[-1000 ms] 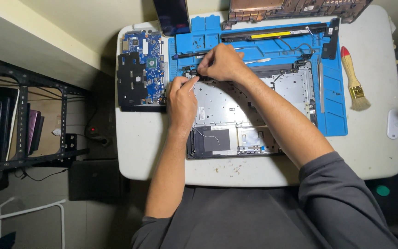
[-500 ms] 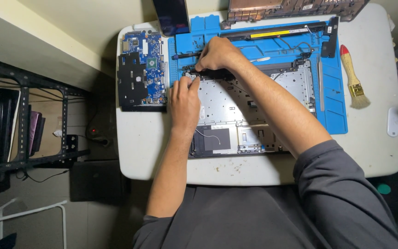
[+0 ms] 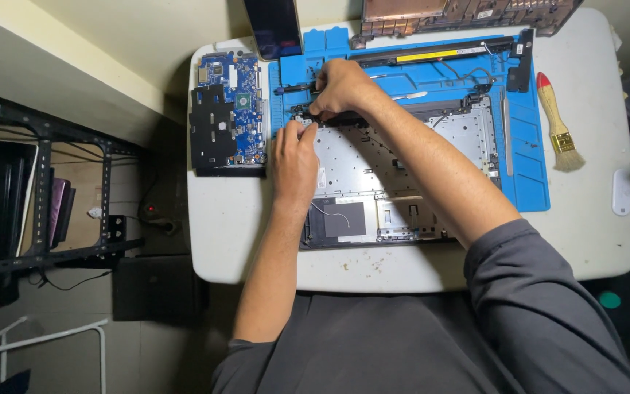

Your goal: The person works on a disassembled laptop placed on a blue anti-static mat. They connect and adjust internal ribbon cables and components within the laptop chassis, handling the motherboard and other parts with their hands. The task involves careful manipulation of small connectors and wires.

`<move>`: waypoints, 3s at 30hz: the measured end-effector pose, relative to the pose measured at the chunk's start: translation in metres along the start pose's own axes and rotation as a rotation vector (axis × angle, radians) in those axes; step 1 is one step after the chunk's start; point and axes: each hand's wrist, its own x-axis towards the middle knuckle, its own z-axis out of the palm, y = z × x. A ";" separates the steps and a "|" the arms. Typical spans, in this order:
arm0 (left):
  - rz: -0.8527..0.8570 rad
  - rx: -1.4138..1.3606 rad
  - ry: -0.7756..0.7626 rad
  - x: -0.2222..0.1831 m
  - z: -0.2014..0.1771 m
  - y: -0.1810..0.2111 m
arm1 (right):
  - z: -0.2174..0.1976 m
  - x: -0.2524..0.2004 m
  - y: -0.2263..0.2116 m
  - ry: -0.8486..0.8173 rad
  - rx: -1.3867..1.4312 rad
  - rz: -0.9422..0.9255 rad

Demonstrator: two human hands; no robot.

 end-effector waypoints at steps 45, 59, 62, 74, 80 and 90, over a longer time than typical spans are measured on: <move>-0.312 -0.315 0.073 0.004 0.006 -0.005 | 0.022 0.000 0.047 0.138 0.339 -0.178; -0.399 -0.480 0.020 0.010 -0.018 -0.003 | 0.027 -0.011 0.074 0.293 -0.070 -0.522; -0.378 -0.487 0.020 0.010 -0.022 -0.001 | 0.029 -0.002 0.077 0.323 -0.097 -0.540; -0.365 -0.513 0.022 0.011 -0.021 -0.003 | 0.048 -0.023 0.071 0.402 -0.027 -0.574; -0.334 -0.499 0.031 0.009 -0.014 -0.008 | 0.059 -0.017 0.082 0.411 -0.108 -0.553; -0.219 -0.433 -0.061 0.009 -0.041 0.000 | 0.092 -0.049 0.079 0.394 -0.314 -0.636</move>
